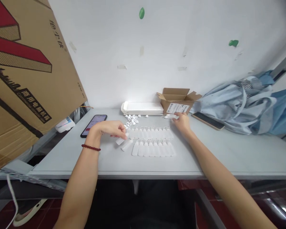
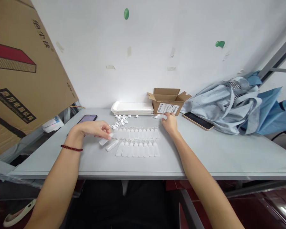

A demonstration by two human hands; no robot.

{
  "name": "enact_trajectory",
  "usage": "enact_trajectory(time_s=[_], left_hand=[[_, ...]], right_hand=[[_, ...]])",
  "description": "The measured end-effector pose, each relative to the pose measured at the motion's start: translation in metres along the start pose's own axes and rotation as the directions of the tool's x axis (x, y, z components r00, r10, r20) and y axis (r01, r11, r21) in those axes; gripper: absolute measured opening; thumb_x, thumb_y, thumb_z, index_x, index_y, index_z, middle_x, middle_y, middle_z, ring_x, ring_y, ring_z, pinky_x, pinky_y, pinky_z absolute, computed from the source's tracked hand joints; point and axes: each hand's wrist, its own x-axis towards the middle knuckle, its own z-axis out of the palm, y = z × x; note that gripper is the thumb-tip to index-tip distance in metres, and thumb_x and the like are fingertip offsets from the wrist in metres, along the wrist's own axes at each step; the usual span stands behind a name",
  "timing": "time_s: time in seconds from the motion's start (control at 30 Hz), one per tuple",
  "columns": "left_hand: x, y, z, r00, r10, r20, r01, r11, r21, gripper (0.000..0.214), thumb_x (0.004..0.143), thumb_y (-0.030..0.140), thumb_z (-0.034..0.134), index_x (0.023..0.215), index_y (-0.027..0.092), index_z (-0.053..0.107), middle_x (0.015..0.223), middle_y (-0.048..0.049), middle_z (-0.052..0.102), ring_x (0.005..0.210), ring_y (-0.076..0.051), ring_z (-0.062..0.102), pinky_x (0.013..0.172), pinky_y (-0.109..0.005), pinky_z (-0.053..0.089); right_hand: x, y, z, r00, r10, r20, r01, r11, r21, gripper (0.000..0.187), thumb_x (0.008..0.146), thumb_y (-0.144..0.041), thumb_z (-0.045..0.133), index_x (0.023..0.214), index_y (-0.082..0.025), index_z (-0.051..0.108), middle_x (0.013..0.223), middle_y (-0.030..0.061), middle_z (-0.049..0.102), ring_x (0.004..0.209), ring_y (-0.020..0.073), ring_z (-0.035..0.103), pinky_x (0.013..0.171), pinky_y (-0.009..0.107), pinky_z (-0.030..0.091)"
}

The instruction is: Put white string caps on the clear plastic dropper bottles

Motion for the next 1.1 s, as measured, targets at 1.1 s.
enact_trajectory(time_s=[1.1], left_hand=[[0.008,0.004,0.024,0.990,-0.095,0.099,0.094,0.995,0.021,0.026,0.070,0.032,0.061,0.051,0.014,0.062,0.056,-0.0068,0.066,0.039,-0.011,0.053,0.046,-0.023,0.043]], right_hand=[[-0.058,-0.108,-0.022,0.889,-0.210,0.406,-0.132,0.733,0.667,0.030,0.071,-0.038,0.067,0.088,-0.013,0.065,0.082,0.0080,0.070,0.071,0.0181,0.062,0.057,0.027,0.042]])
